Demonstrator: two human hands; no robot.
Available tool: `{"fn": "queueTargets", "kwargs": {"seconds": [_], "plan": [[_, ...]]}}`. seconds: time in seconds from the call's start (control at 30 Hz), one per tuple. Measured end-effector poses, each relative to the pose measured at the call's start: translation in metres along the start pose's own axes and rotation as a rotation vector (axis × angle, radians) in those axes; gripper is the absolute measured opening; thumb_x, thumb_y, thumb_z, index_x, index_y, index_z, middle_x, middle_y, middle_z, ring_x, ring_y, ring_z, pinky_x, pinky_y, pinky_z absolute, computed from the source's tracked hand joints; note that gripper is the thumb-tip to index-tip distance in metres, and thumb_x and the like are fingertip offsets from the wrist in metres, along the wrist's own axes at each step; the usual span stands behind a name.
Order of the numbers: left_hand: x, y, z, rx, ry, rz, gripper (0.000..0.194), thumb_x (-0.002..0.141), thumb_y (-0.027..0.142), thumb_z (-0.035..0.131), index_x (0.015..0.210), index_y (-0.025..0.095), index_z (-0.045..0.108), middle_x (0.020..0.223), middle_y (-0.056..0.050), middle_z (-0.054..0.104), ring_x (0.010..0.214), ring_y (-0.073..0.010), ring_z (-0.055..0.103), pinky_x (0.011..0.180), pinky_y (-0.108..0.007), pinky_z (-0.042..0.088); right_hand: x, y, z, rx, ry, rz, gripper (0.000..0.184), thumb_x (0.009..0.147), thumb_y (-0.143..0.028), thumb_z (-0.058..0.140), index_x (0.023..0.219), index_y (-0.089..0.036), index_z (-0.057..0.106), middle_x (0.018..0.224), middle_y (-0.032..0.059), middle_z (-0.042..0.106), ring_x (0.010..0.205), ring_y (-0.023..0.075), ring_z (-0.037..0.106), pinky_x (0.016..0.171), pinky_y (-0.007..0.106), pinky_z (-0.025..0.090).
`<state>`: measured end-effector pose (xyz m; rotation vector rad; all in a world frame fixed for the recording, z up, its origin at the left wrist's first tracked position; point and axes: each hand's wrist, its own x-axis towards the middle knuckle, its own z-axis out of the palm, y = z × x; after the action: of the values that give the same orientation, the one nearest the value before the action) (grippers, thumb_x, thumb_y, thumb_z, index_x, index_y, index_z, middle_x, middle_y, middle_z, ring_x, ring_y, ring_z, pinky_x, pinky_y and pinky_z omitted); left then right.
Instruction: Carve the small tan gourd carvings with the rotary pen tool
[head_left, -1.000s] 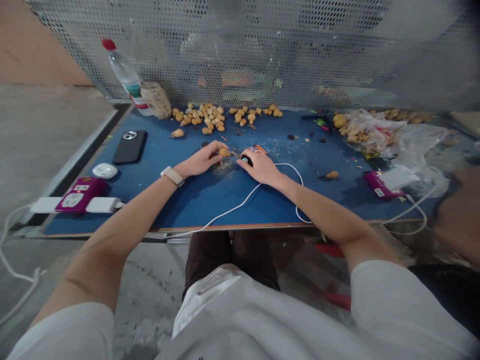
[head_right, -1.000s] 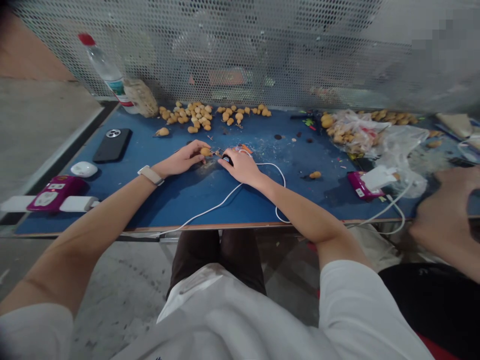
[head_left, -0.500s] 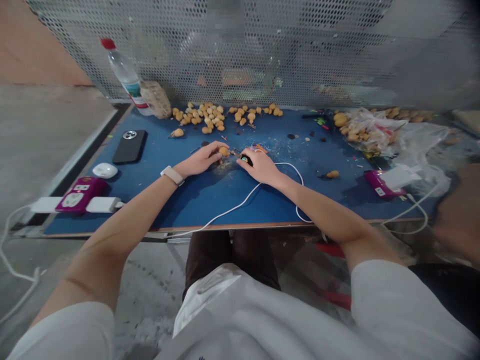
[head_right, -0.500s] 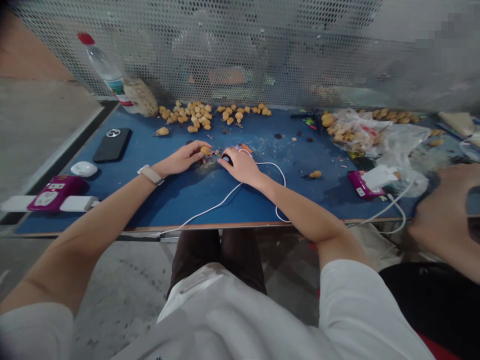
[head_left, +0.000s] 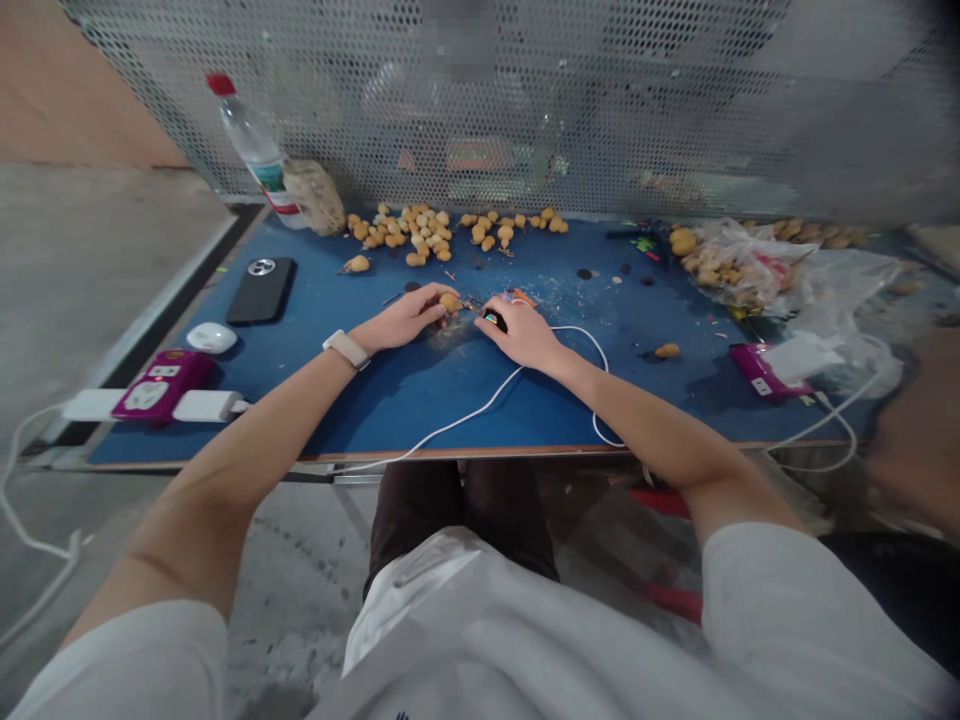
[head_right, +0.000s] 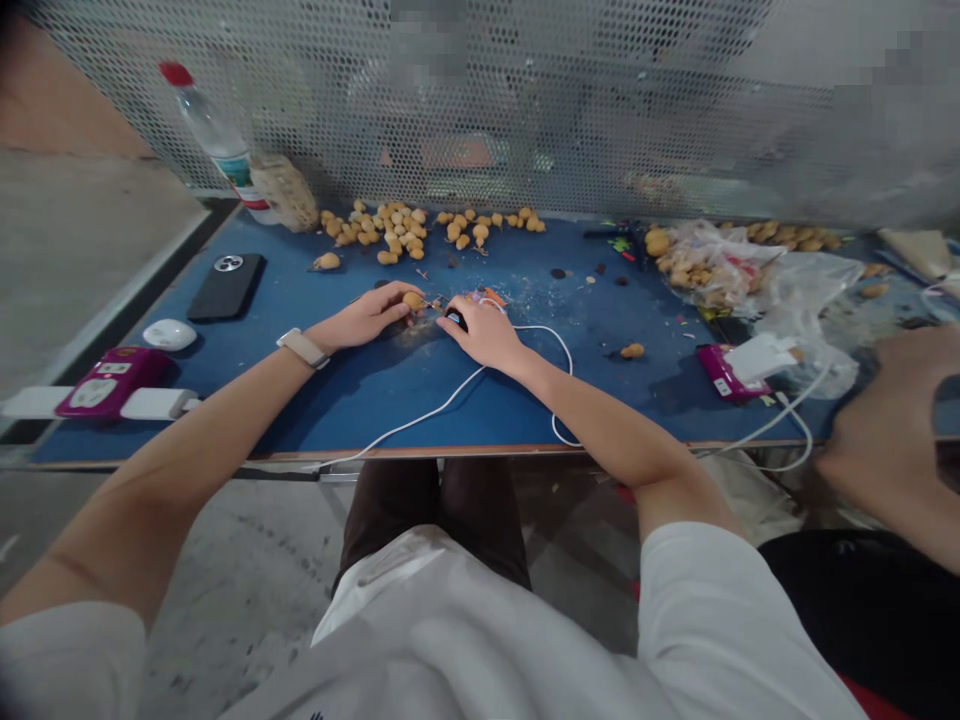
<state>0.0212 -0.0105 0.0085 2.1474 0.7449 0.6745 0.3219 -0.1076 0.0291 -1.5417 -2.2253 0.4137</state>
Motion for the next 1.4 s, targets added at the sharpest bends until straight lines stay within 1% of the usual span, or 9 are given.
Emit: {"fn": "queueTargets", "kwargs": {"seconds": [0.13, 0.27, 0.43, 0.6, 0.8, 1.07, 1.2, 1.4], "plan": [[-0.0003, -0.0005, 0.0007, -0.002, 0.009, -0.007, 0.048, 0.126, 0.055, 0.073, 0.157, 0.02, 0.074, 0.118, -0.009, 0.083, 0.103, -0.0243, 0.079, 0.106, -0.042, 0.072, -0.0001, 0.0004, 0.0002, 0.007, -0.002, -0.006, 0.039, 0.132, -0.053, 0.058, 0.146, -0.026, 0.082, 0.146, 0.0176, 0.092, 0.134, 0.0415, 0.082, 0.115, 0.052, 0.06], [0.0, -0.0013, 0.0005, 0.003, 0.0, -0.008, 0.048, 0.126, 0.056, 0.073, 0.156, 0.019, 0.074, 0.121, -0.01, 0.084, 0.104, -0.0247, 0.08, 0.106, -0.042, 0.072, -0.0004, -0.0003, 0.0001, 0.013, 0.0, 0.004, 0.04, 0.131, -0.054, 0.058, 0.146, -0.026, 0.081, 0.145, 0.018, 0.091, 0.134, 0.042, 0.082, 0.115, 0.052, 0.06], [0.0003, -0.0027, 0.0007, -0.029, -0.006, 0.006, 0.052, 0.125, 0.06, 0.074, 0.157, 0.019, 0.074, 0.125, -0.011, 0.084, 0.104, -0.0247, 0.08, 0.106, -0.043, 0.072, 0.0007, 0.0007, 0.0008, 0.017, 0.005, -0.004, 0.037, 0.13, -0.051, 0.058, 0.145, -0.025, 0.081, 0.141, 0.0179, 0.092, 0.132, 0.0415, 0.083, 0.117, 0.053, 0.061], [0.0006, -0.0028, 0.0013, -0.057, -0.007, -0.005, 0.053, 0.123, 0.062, 0.077, 0.155, 0.02, 0.074, 0.126, -0.011, 0.084, 0.104, -0.0243, 0.079, 0.106, -0.043, 0.072, 0.0002, 0.0017, 0.0017, 0.012, 0.012, -0.012, 0.038, 0.13, -0.053, 0.058, 0.144, -0.026, 0.081, 0.14, 0.0172, 0.092, 0.13, 0.0415, 0.083, 0.115, 0.053, 0.061], [0.0013, -0.0052, 0.0016, -0.076, -0.011, 0.023, 0.048, 0.123, 0.057, 0.077, 0.155, 0.021, 0.073, 0.129, -0.012, 0.085, 0.102, -0.0242, 0.079, 0.105, -0.044, 0.072, -0.0005, 0.0021, 0.0018, 0.02, 0.016, -0.015, 0.038, 0.131, -0.053, 0.059, 0.145, -0.026, 0.082, 0.137, 0.0169, 0.092, 0.128, 0.0407, 0.083, 0.113, 0.051, 0.06], [0.0015, -0.0065, 0.0017, -0.076, -0.015, 0.029, 0.046, 0.123, 0.056, 0.077, 0.153, 0.021, 0.073, 0.131, -0.012, 0.086, 0.102, -0.0227, 0.079, 0.103, -0.042, 0.071, -0.0017, 0.0, 0.0, 0.014, 0.01, 0.001, 0.038, 0.132, -0.054, 0.061, 0.146, -0.026, 0.082, 0.137, 0.0168, 0.092, 0.129, 0.0406, 0.084, 0.113, 0.05, 0.06], [0.001, -0.0048, 0.0011, -0.068, -0.011, 0.01, 0.044, 0.122, 0.054, 0.078, 0.152, 0.021, 0.073, 0.131, -0.011, 0.087, 0.103, -0.0233, 0.079, 0.106, -0.043, 0.071, -0.0013, -0.0002, 0.0004, 0.008, 0.006, 0.005, 0.04, 0.131, -0.053, 0.058, 0.145, -0.025, 0.082, 0.139, 0.0181, 0.093, 0.13, 0.0418, 0.083, 0.113, 0.052, 0.061], [0.0009, -0.0059, 0.0013, -0.095, -0.011, 0.003, 0.043, 0.121, 0.051, 0.08, 0.152, 0.022, 0.073, 0.133, -0.011, 0.088, 0.105, -0.0229, 0.08, 0.105, -0.041, 0.07, -0.0013, 0.0008, 0.0008, 0.023, 0.01, 0.001, 0.039, 0.131, -0.055, 0.058, 0.143, -0.026, 0.082, 0.138, 0.0174, 0.092, 0.13, 0.0415, 0.083, 0.113, 0.05, 0.06]]}}
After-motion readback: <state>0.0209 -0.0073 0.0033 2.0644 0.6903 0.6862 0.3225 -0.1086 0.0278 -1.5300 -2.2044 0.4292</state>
